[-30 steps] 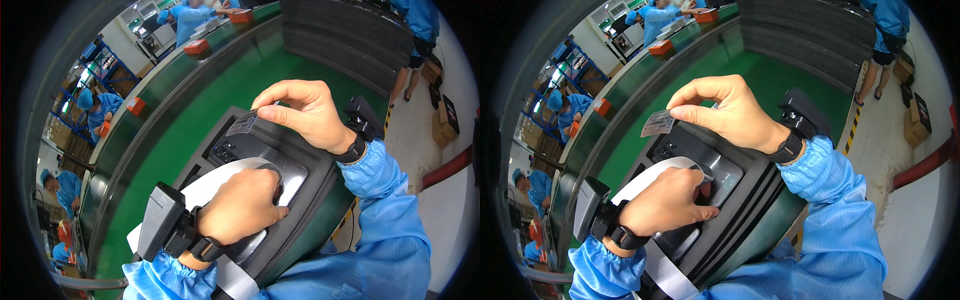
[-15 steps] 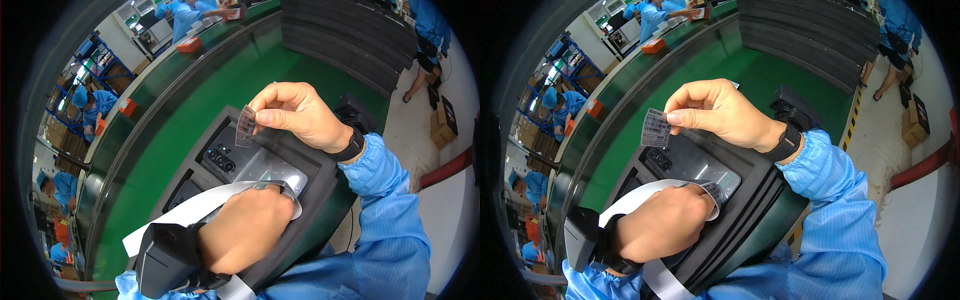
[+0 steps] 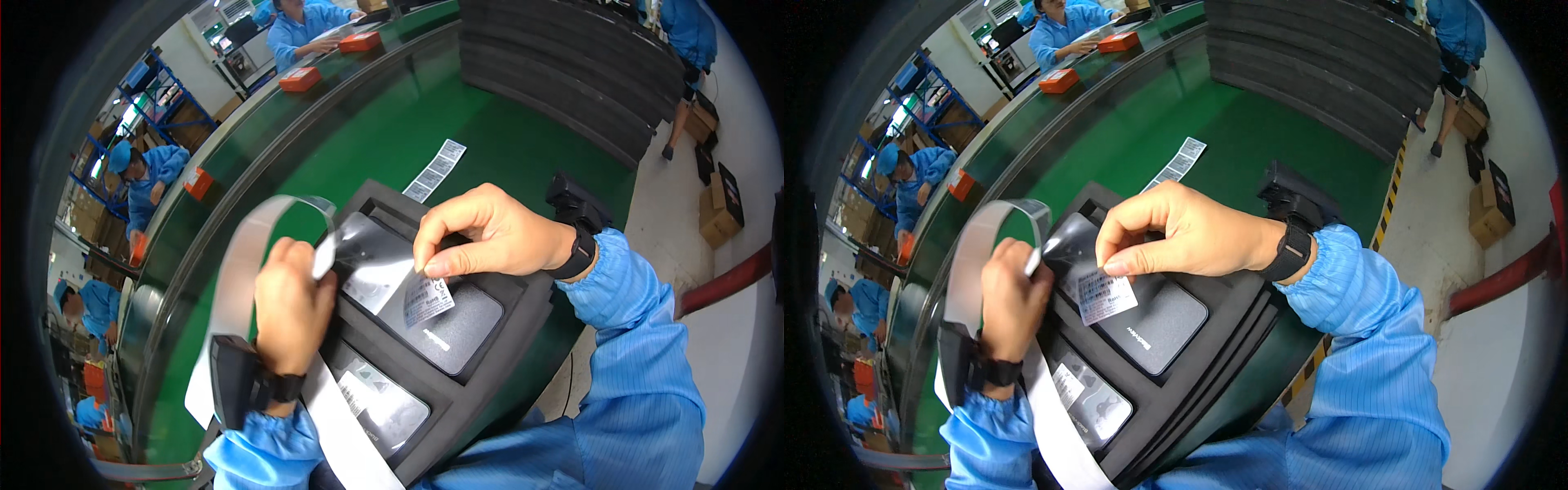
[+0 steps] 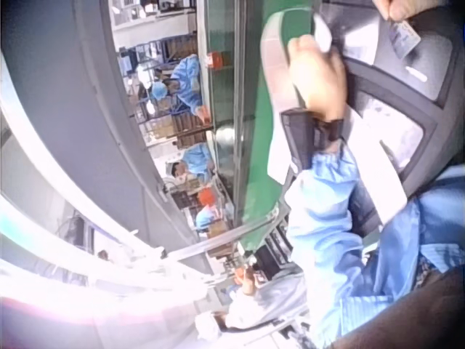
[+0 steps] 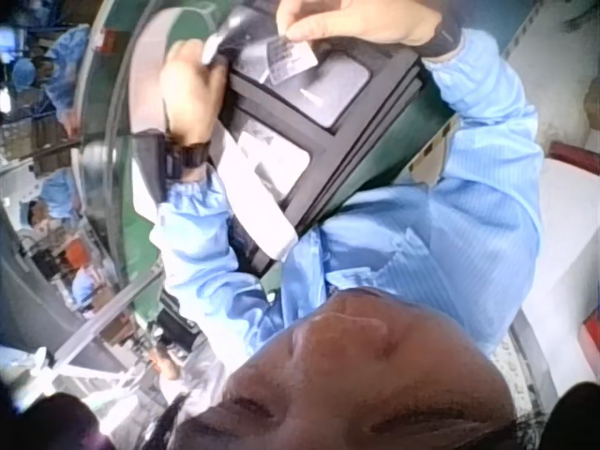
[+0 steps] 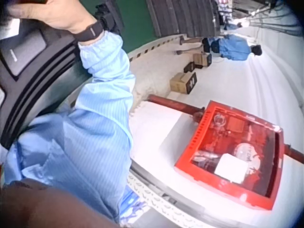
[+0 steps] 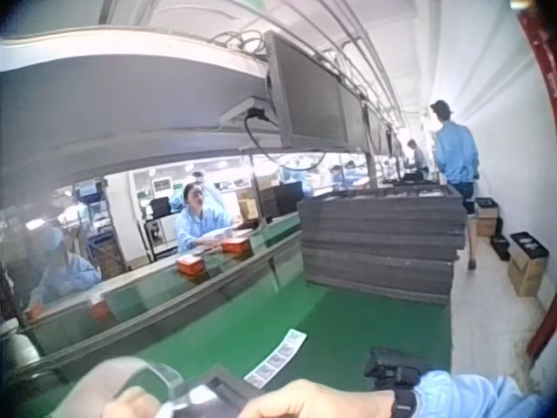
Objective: Applying regulatory labels and protective films to the back panels of mobile phones on an assembly line.
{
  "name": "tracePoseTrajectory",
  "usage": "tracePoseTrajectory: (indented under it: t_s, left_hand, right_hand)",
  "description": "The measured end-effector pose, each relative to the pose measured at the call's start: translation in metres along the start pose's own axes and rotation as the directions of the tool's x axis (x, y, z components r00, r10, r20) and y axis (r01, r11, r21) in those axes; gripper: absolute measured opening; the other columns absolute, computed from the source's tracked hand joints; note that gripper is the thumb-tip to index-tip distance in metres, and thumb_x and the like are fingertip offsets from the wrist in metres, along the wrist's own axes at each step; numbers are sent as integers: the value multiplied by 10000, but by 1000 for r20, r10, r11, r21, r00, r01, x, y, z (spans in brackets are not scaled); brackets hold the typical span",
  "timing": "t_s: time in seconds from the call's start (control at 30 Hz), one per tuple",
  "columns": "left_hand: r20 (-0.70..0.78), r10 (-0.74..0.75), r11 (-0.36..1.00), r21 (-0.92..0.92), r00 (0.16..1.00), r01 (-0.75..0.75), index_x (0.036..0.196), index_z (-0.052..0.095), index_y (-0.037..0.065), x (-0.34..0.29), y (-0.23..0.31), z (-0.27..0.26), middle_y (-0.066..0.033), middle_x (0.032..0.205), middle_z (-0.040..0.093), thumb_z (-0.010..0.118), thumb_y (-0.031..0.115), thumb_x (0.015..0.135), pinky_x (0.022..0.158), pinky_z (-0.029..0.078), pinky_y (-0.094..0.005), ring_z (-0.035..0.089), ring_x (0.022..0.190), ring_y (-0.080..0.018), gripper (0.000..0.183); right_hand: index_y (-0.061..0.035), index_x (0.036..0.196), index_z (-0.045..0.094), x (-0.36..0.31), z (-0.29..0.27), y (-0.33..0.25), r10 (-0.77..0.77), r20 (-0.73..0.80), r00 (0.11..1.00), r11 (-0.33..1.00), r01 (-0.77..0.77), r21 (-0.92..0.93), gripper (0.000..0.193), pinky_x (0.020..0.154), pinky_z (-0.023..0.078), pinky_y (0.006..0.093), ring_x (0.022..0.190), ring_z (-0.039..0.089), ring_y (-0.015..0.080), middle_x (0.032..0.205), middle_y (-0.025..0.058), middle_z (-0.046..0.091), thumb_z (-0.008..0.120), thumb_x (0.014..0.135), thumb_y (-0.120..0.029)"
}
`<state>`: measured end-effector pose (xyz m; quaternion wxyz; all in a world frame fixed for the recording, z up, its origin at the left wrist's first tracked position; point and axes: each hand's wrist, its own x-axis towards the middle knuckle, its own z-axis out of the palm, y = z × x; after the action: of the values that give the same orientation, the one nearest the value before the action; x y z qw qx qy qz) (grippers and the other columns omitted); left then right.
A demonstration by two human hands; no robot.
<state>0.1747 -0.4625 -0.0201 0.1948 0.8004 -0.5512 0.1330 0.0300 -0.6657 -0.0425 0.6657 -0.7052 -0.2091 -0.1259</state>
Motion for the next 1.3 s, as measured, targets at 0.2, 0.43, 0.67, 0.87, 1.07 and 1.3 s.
tracePoseTrajectory:
  t_s: [0.2,0.43,0.67,0.87,1.07,1.3]
  left_hand:
    - [-69,-129,988,-92,989,123,715,528,-45,1,-1,-3,-200,718,534,574,-21,664,635,427,-434,534,698,-385,73]
    - [-84,-143,986,-100,986,135,731,534,-47,5,1,7,-185,733,546,589,-4,686,625,444,-407,551,675,-367,83]
    - [-83,-180,978,-119,980,170,725,540,-53,7,1,8,-185,737,554,603,-9,682,595,447,-401,553,648,-364,88]
    - [-99,-159,984,-96,982,150,741,552,-59,6,2,7,-188,760,571,603,-19,673,599,456,-392,563,651,-363,93]
    - [-91,-184,978,-118,979,173,733,552,-60,6,1,8,-189,761,573,603,-21,674,601,459,-388,568,654,-361,87]
    - [-116,-174,979,-130,978,159,734,544,-66,5,1,8,-185,715,541,589,-5,676,585,436,-375,540,621,-335,95]
  right_hand:
    - [-60,822,631,11,-2,0,-12,139,990,900,71,-430,116,691,395,308,676,551,162,789,8,623,665,813,-170]
    - [-105,789,575,15,-7,4,74,282,957,770,124,-626,171,762,312,311,727,508,141,741,-24,571,572,881,-249]
    - [-107,786,570,18,-9,9,89,317,944,776,134,-616,180,740,304,317,718,504,151,729,-17,563,554,890,-253]
    - [-107,785,567,19,-8,9,68,331,941,755,168,-634,180,734,305,321,722,513,153,729,-17,564,549,892,-251]
    - [-107,788,562,19,-9,8,83,335,939,763,156,-627,177,739,306,322,729,523,153,732,-15,566,545,896,-246]
    - [-105,791,567,19,-7,9,84,334,939,758,157,-633,173,740,307,321,725,520,151,733,-13,567,545,896,-242]
